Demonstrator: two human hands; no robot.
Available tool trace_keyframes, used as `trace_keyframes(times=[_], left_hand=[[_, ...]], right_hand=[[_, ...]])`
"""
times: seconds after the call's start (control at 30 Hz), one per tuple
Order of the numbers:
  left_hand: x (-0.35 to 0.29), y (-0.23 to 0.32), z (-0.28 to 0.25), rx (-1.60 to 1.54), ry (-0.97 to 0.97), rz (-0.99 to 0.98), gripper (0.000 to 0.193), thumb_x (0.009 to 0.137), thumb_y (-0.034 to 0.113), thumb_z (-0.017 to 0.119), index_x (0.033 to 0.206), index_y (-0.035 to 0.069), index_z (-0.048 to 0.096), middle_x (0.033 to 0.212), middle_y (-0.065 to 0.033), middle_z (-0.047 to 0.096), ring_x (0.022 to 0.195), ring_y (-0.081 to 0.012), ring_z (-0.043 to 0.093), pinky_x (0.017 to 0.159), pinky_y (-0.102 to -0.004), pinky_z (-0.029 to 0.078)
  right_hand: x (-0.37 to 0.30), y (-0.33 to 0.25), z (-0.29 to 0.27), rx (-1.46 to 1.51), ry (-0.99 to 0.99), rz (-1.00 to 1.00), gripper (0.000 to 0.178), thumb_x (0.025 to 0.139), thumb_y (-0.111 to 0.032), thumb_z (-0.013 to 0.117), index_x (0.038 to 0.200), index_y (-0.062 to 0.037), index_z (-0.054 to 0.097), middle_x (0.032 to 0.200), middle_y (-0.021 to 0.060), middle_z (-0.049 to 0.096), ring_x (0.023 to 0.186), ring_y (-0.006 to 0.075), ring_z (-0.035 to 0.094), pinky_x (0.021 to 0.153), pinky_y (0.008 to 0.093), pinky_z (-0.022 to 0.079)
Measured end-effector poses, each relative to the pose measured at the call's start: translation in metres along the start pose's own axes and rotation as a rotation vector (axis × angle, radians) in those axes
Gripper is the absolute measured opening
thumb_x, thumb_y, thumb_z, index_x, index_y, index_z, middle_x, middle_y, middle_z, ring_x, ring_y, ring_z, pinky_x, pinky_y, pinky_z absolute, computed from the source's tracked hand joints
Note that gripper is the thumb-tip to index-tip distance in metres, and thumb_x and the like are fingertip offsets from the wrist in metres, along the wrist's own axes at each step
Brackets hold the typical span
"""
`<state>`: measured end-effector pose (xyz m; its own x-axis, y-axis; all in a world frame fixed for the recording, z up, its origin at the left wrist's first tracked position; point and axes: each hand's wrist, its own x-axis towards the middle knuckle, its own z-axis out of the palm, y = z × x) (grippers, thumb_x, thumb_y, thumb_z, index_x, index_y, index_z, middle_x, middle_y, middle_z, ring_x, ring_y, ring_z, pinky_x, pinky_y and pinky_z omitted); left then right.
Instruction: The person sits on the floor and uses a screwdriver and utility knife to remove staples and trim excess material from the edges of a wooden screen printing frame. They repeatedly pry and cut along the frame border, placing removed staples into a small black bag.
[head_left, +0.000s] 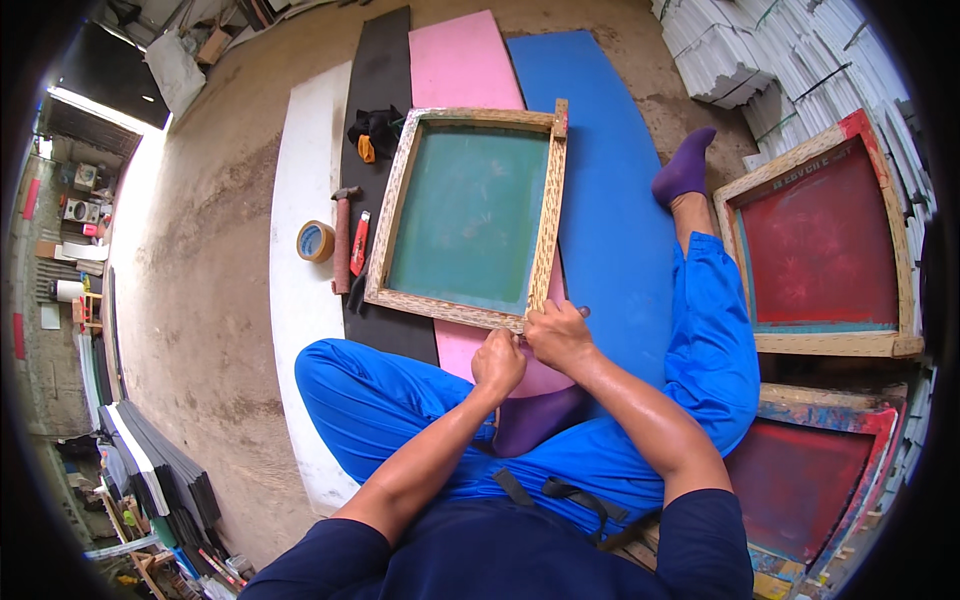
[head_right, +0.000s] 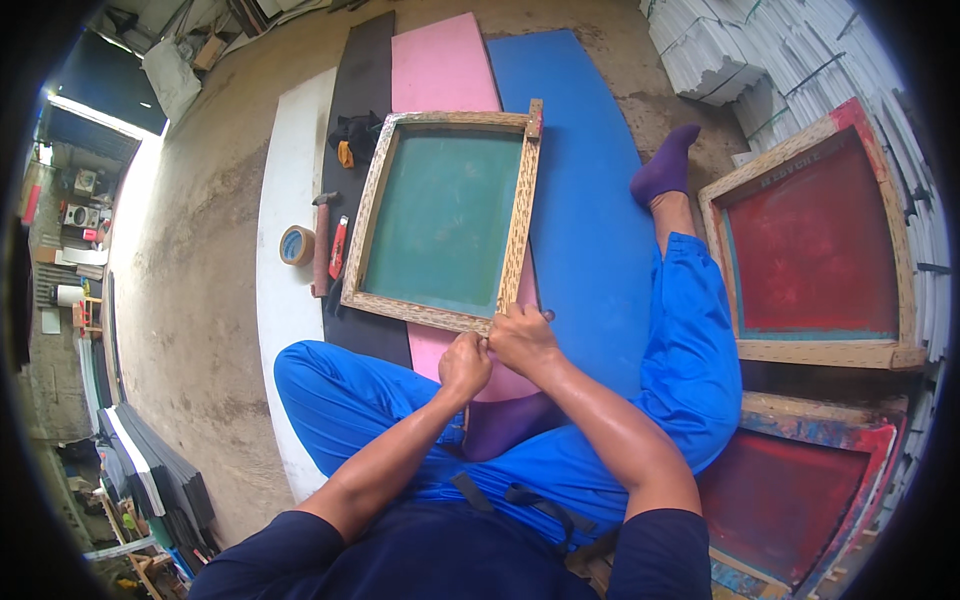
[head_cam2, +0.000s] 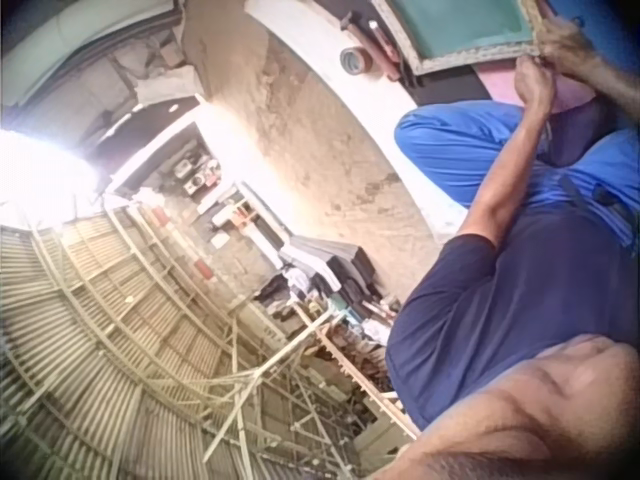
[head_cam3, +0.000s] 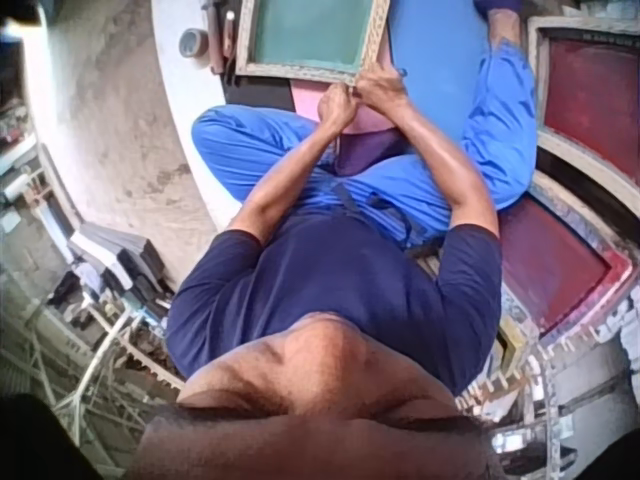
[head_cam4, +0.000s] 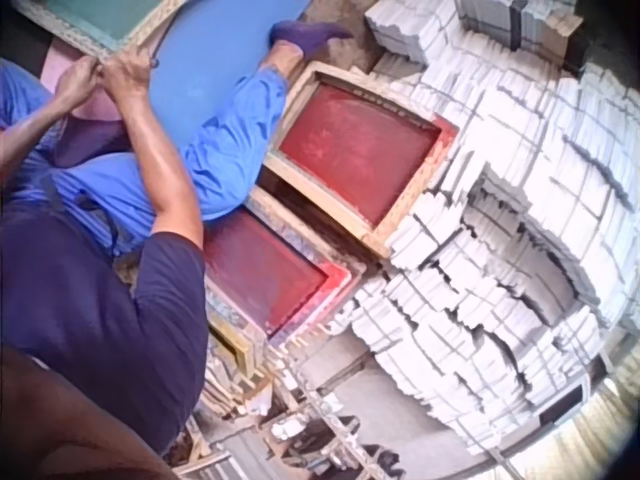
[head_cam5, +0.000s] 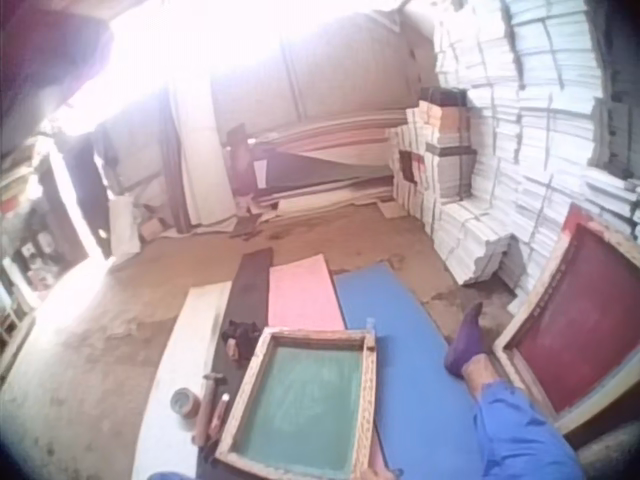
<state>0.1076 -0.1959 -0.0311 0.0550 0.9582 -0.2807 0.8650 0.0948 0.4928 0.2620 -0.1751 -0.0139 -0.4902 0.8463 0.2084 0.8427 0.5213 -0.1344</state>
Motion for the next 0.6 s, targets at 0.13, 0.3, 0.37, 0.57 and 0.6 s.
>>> trace_keyframes(times=[0.13,0.3,0.37,0.57,0.6], left_hand=[[0.002,0.003,-0.004,-0.004,0.007,0.031,0.019,0.095,0.023,0.061,0.096,0.005,0.068,0.102,-0.0170,0.070,0.092,-0.0412,0.068,0.081,-0.0529,0.053],[0.016,0.000,-0.029,-0.159,-0.207,-0.109,0.022,0.094,0.024,0.066,0.091,0.003,0.073,0.086,-0.0180,0.072,0.082,-0.0351,0.069,0.075,-0.0456,0.051],[0.026,-0.016,-0.018,-0.393,-0.266,-0.171,0.023,0.091,0.021,0.069,0.087,-0.001,0.074,0.076,-0.0122,0.071,0.072,-0.0206,0.065,0.069,-0.0369,0.048],[0.028,-0.026,-0.007,-0.733,-0.297,-0.180,0.023,0.089,0.018,0.072,0.097,-0.004,0.077,0.084,-0.0117,0.075,0.078,-0.0161,0.067,0.073,-0.0333,0.051],[0.027,-0.028,-0.006,-0.646,-0.283,-0.150,0.023,0.089,0.019,0.072,0.099,-0.001,0.077,0.086,-0.0130,0.075,0.080,-0.0183,0.069,0.074,-0.0336,0.052]], right_hand=[[-0.003,0.006,-0.002,0.003,-0.047,0.038,0.011,0.074,-0.018,0.066,0.067,-0.0126,0.072,0.075,0.0023,0.067,0.077,0.0225,0.065,0.063,0.0382,0.045],[-0.005,0.009,-0.029,0.179,-0.182,0.321,0.016,0.078,-0.025,0.072,0.087,-0.0120,0.073,0.085,0.0066,0.071,0.083,0.0279,0.070,0.069,0.0439,0.053],[-0.007,0.010,-0.037,0.327,-0.217,0.447,0.024,0.081,-0.032,0.075,0.096,-0.0146,0.071,0.088,0.0054,0.071,0.086,0.0287,0.071,0.070,0.0477,0.055],[-0.013,-0.021,0.008,0.527,-0.071,0.488,0.025,0.081,-0.026,0.075,0.103,-0.0156,0.069,0.096,0.0068,0.071,0.088,0.0321,0.071,0.070,0.0445,0.056],[-0.010,-0.021,0.009,0.520,-0.070,0.512,0.020,0.081,-0.022,0.075,0.099,-0.0153,0.071,0.096,0.0064,0.071,0.086,0.0322,0.070,0.070,0.0438,0.056]])
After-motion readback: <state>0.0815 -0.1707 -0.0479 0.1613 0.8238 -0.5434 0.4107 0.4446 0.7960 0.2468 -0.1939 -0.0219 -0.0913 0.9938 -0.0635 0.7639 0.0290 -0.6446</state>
